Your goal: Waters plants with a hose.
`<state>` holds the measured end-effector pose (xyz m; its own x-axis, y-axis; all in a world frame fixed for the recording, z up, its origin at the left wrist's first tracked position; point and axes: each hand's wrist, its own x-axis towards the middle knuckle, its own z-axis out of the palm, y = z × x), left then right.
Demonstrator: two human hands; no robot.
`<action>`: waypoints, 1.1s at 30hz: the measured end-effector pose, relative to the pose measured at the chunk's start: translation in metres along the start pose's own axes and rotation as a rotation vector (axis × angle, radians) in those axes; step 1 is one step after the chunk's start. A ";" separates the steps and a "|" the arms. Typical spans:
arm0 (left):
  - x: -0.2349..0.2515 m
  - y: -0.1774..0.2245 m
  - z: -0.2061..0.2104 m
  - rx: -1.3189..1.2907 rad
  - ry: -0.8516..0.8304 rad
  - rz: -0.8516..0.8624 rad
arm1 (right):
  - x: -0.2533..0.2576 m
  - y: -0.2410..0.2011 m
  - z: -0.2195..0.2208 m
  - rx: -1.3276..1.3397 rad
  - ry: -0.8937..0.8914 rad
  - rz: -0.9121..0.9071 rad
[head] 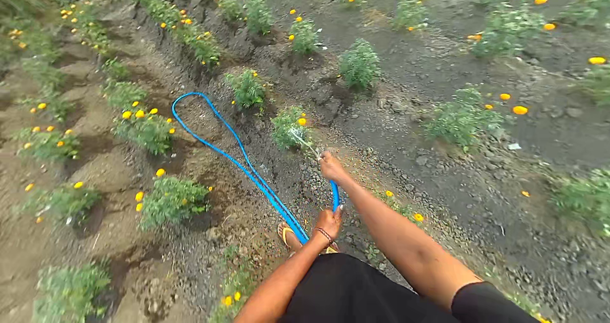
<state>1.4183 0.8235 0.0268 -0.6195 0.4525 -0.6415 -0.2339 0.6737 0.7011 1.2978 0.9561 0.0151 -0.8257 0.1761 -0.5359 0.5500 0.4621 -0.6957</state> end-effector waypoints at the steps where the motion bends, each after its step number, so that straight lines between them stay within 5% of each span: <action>1: -0.005 -0.002 0.009 -0.019 0.033 -0.022 | -0.003 0.006 0.006 -0.003 -0.009 -0.008; 18: -0.091 -0.047 0.150 -0.317 0.173 -0.062 | -0.134 0.068 0.032 -0.174 0.032 -0.100; 33: -0.230 -0.091 0.344 -0.415 0.086 -0.088 | -0.326 0.215 0.050 -0.207 0.043 -0.041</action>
<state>1.8399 0.8588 0.0033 -0.6398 0.3414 -0.6885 -0.5594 0.4075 0.7218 1.6914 0.9543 0.0161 -0.8541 0.1885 -0.4848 0.4819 0.6376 -0.6011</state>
